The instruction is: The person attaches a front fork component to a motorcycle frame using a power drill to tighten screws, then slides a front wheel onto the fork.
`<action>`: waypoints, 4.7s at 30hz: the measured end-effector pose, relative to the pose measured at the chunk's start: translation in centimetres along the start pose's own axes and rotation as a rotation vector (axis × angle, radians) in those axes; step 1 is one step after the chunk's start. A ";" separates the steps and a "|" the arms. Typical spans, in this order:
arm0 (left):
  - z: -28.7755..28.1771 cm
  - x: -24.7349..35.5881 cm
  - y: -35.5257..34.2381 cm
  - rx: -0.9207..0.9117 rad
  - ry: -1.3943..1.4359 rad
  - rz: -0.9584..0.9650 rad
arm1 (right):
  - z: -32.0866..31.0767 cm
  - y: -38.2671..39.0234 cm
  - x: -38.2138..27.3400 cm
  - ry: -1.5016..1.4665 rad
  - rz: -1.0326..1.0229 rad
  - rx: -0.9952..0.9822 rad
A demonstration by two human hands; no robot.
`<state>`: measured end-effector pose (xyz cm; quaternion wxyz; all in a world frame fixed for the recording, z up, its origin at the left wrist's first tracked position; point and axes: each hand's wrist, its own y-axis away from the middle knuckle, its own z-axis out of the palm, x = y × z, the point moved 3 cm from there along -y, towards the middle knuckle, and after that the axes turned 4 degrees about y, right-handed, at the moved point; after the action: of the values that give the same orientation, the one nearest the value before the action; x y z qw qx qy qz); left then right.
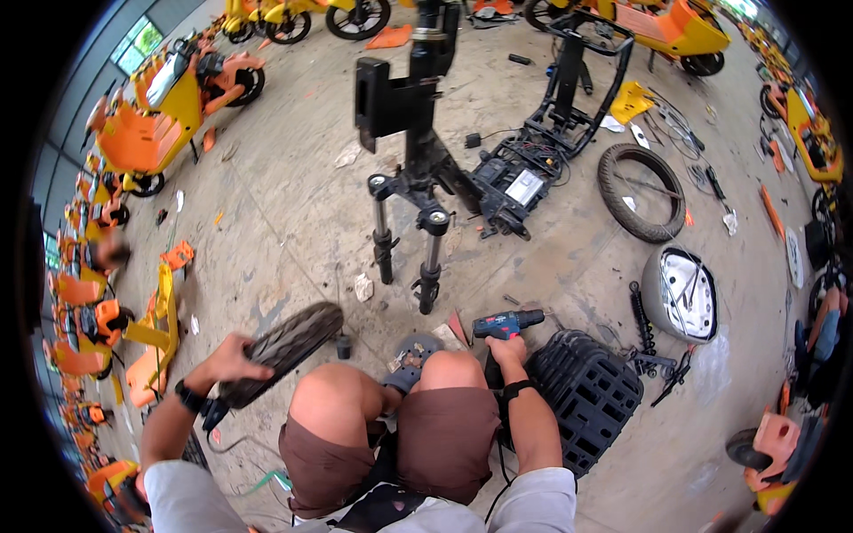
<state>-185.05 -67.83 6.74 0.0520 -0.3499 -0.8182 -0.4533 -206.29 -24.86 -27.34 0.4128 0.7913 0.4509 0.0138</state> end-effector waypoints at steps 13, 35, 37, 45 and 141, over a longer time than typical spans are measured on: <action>-2.1 4.1 -0.2 -0.016 0.279 0.177 | 2.1 -2.5 2.1 -0.010 -0.041 0.041; 3.7 18.9 -17.4 -0.009 0.336 0.205 | -1.2 3.5 -0.8 -0.072 -0.164 0.603; 3.3 19.3 -17.3 -0.055 0.326 0.224 | -2.8 3.8 -4.0 -0.442 -0.551 0.418; 3.5 16.5 -14.5 0.343 0.052 0.507 | -10.6 10.8 -26.1 -0.628 -1.068 0.291; 2.8 20.8 -17.6 0.146 -0.176 0.058 | -62.9 18.6 -50.6 0.396 -0.894 -0.001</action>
<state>-210.87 -60.75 1.05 0.0184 -0.4071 -0.8400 -0.3584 -248.03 -25.87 44.20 0.2850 0.5022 0.8163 -0.0140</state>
